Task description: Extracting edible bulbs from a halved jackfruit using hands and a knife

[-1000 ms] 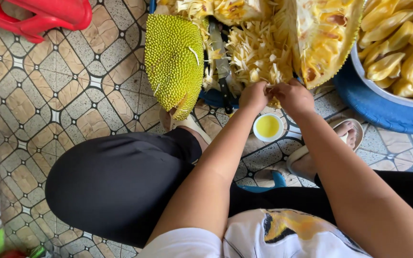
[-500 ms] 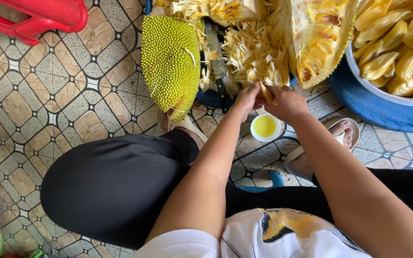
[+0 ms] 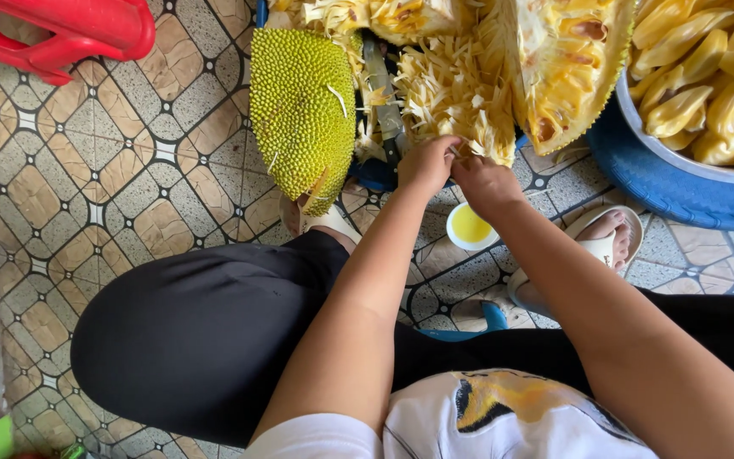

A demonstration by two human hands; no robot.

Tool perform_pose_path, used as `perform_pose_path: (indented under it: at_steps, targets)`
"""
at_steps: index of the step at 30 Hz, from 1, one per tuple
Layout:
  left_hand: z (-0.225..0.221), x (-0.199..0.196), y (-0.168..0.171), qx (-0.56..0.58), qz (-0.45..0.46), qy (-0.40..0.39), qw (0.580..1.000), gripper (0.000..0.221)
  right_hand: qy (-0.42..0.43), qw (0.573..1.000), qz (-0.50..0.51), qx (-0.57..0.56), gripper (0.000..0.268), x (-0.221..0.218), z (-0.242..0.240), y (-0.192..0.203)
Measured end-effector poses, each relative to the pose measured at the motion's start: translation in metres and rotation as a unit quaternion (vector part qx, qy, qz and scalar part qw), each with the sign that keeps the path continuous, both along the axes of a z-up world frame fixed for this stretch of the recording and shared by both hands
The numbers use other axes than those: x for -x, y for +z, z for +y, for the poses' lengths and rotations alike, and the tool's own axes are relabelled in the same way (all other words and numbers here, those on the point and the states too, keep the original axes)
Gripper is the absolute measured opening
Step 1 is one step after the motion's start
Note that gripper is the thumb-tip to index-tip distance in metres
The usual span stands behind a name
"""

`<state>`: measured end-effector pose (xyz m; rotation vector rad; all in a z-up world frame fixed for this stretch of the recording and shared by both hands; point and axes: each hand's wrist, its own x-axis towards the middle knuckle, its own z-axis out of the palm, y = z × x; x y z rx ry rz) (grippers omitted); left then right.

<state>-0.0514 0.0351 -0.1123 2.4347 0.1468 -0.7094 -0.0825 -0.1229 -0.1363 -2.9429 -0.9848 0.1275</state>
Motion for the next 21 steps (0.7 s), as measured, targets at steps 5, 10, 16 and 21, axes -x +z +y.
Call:
perform_pose_path:
  at_steps: [5, 10, 16, 21]
  targets:
    - [0.009, -0.002, -0.015, 0.009, 0.009, -0.058, 0.998, 0.047, -0.015, 0.999, 0.028, 0.026, 0.014, 0.004, -0.002, -0.064]
    - [0.015, -0.003, -0.023, 0.012, 0.037, -0.060, 0.997, 0.057, -0.045, 0.994, 0.092, 0.044, 0.014, -0.014, -0.012, -0.050]
    - [0.023, -0.006, 0.010, -0.002, -0.014, -0.086, 0.996, 0.047, -0.053, 0.975, 0.143, -0.159, 0.015, -0.043, -0.032, -0.002]
    - [0.014, -0.012, -0.019, -0.024, 0.003, -0.050, 0.998, 0.044, -0.193, 0.928, 0.259, -0.185, 0.024, -0.051, -0.043, 0.011]
